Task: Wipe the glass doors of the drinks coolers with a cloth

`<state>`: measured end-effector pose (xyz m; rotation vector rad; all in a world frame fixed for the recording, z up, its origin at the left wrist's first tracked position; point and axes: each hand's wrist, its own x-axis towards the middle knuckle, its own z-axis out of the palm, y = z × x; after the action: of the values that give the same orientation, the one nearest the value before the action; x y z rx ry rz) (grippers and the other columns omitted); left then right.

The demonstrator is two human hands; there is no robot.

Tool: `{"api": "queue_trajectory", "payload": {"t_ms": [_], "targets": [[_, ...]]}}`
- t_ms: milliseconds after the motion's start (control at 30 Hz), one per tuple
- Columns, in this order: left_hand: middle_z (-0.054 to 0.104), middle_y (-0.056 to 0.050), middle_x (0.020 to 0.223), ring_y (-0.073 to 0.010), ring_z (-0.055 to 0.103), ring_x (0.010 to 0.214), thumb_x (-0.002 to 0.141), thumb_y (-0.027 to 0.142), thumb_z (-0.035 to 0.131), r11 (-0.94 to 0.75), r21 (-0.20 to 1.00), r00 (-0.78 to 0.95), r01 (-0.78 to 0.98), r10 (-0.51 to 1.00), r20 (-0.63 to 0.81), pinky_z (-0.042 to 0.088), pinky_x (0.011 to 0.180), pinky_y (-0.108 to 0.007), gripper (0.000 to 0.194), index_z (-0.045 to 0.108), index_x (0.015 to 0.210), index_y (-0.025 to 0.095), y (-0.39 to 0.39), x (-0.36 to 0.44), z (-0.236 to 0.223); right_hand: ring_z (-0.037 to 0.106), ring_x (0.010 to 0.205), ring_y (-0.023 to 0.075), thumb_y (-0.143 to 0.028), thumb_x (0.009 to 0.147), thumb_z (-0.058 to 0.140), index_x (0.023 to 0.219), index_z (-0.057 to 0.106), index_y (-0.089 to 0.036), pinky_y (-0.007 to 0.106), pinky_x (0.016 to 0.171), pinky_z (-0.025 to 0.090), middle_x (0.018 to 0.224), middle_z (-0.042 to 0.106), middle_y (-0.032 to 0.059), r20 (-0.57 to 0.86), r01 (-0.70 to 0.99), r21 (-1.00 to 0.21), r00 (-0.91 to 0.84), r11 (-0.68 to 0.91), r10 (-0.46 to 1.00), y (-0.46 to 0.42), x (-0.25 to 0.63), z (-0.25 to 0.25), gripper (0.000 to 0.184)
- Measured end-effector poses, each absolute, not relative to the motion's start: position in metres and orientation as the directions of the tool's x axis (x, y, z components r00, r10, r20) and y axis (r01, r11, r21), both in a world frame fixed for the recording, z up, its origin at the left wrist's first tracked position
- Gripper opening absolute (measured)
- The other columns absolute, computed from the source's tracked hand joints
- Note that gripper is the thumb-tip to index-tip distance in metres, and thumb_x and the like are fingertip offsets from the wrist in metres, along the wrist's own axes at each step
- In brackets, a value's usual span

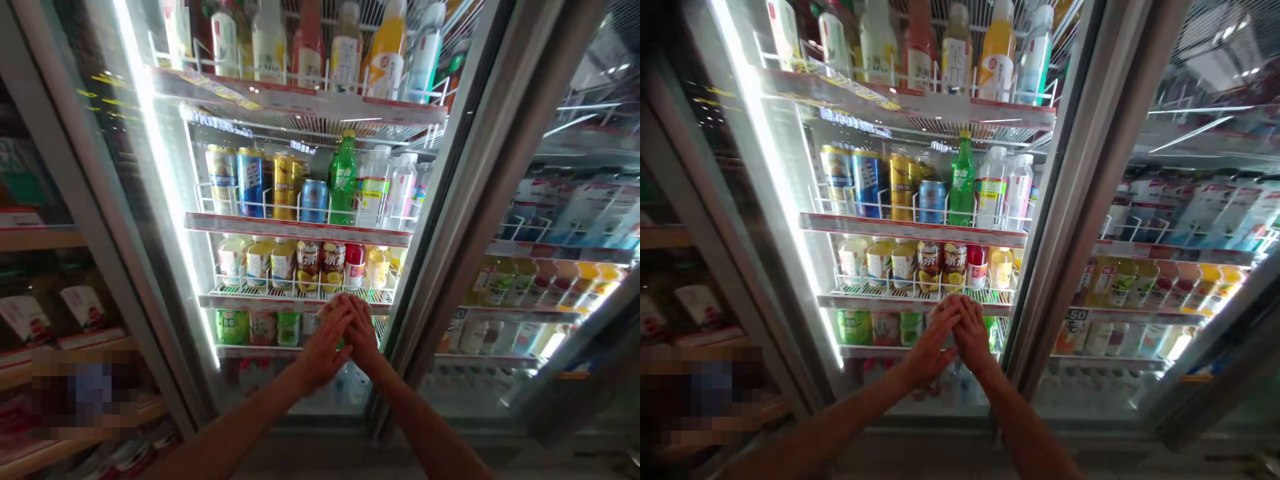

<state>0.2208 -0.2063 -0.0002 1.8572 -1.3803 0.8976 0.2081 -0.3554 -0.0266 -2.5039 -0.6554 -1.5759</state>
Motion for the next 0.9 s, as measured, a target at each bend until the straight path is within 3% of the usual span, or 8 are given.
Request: {"api": "queue_trajectory", "payload": {"t_ms": [100, 200, 367, 500, 633, 700, 800, 900], "targets": [[0.031, -0.017, 0.142, -0.0245, 0.022, 0.135, 0.087, 0.028, 0.037, -0.181, 0.154, 0.219, -0.971, -0.432, 0.875, 0.032, 0.106, -0.047, 0.053, 0.025, 0.136, 0.013, -0.242, 0.220, -0.010, 0.032, 0.132, 0.0197, -0.017, 0.087, 0.040, 0.137, 0.032, -0.026, 0.039, 0.101, 0.043, 0.143, 0.036, 0.0059, 0.951, 0.526, -0.004, 0.264, -0.850, 0.159, -0.363, 0.209, -0.028, 0.051], [0.037, -0.016, 0.139, -0.0242, 0.025, 0.134, 0.089, 0.033, 0.034, -0.179, 0.123, 0.174, -0.976, -0.306, 0.936, 0.031, 0.106, -0.048, 0.050, 0.028, 0.135, 0.014, -0.270, 0.231, -0.015, 0.032, 0.132, 0.0170, -0.012, 0.084, 0.044, 0.136, 0.031, -0.027, 0.032, 0.101, 0.043, 0.148, 0.026, 0.0044, 0.975, 0.557, 0.025, 0.170, -0.830, 0.143, -0.382, 0.211, -0.022, 0.055], [0.052, -0.009, 0.127, -0.0193, 0.032, 0.131, 0.087, 0.026, 0.041, -0.377, -0.172, -0.053, -0.910, -0.306, 0.951, 0.032, 0.108, -0.041, 0.041, 0.040, 0.126, 0.015, -0.289, 0.259, -0.019, 0.033, 0.132, 0.0264, -0.023, 0.079, 0.057, 0.129, 0.041, -0.025, 0.051, 0.107, 0.026, 0.141, 0.038, 0.0090, 0.923, 0.282, 0.288, 0.173, -0.915, 0.344, -0.426, 0.214, -0.026, 0.053], [0.052, 0.001, 0.127, -0.0139, 0.035, 0.129, 0.086, 0.019, 0.042, -0.554, -0.329, -0.151, -0.765, -0.344, 0.927, 0.033, 0.109, -0.036, 0.039, 0.041, 0.124, 0.025, -0.213, 0.296, -0.008, 0.026, 0.134, 0.0303, -0.042, 0.083, 0.050, 0.133, 0.037, -0.023, 0.059, 0.107, 0.015, 0.137, 0.044, 0.0109, 0.956, 0.040, 0.235, 0.168, -0.971, 0.239, -0.443, 0.220, -0.035, 0.055], [0.032, -0.002, 0.142, -0.0248, 0.024, 0.134, 0.087, 0.016, 0.033, -0.757, -0.040, -0.154, -0.652, 0.081, 0.985, 0.023, 0.109, -0.058, 0.049, 0.027, 0.134, 0.027, -0.087, 0.341, 0.013, 0.014, 0.137, 0.0304, -0.042, 0.089, 0.035, 0.139, 0.028, -0.019, 0.059, 0.107, 0.012, 0.145, 0.031, 0.0123, 0.982, -0.033, 0.152, 0.118, -0.988, 0.147, -0.439, 0.230, -0.047, 0.056], [0.032, 0.001, 0.142, -0.0248, 0.024, 0.134, 0.088, 0.016, 0.031, -0.774, 0.182, -0.118, -0.606, 0.315, 0.942, 0.024, 0.108, -0.059, 0.047, 0.029, 0.132, 0.033, -0.073, 0.346, 0.014, 0.014, 0.138, 0.0301, -0.040, 0.089, 0.035, 0.141, 0.024, -0.018, 0.057, 0.108, 0.014, 0.147, 0.026, 0.0125, 0.983, -0.036, 0.162, 0.088, -0.986, 0.158, -0.436, 0.234, -0.053, 0.057], [0.031, -0.012, 0.141, -0.0275, 0.016, 0.136, 0.089, 0.015, 0.028, -0.750, -0.043, -0.197, -0.660, 0.118, 0.973, 0.021, 0.107, -0.062, 0.047, 0.024, 0.135, 0.017, -0.144, 0.319, -0.006, 0.018, 0.137, 0.0288, -0.035, 0.089, 0.037, 0.141, 0.024, -0.020, 0.054, 0.108, 0.016, 0.147, 0.025, 0.0118, 0.983, -0.028, 0.180, 0.031, -0.983, 0.179, -0.435, 0.235, -0.060, 0.056], [0.051, 0.004, 0.128, -0.0128, 0.033, 0.129, 0.086, 0.025, 0.042, -0.655, -0.376, -0.318, -0.655, -0.213, 0.924, 0.037, 0.105, -0.034, 0.031, 0.047, 0.116, 0.030, -0.240, 0.280, -0.032, 0.023, 0.136, 0.0272, -0.029, 0.089, 0.039, 0.141, 0.024, -0.021, 0.053, 0.108, 0.019, 0.146, 0.029, 0.0114, 0.978, -0.019, 0.210, -0.004, -0.978, 0.210, -0.437, 0.235, -0.062, 0.055]]}}
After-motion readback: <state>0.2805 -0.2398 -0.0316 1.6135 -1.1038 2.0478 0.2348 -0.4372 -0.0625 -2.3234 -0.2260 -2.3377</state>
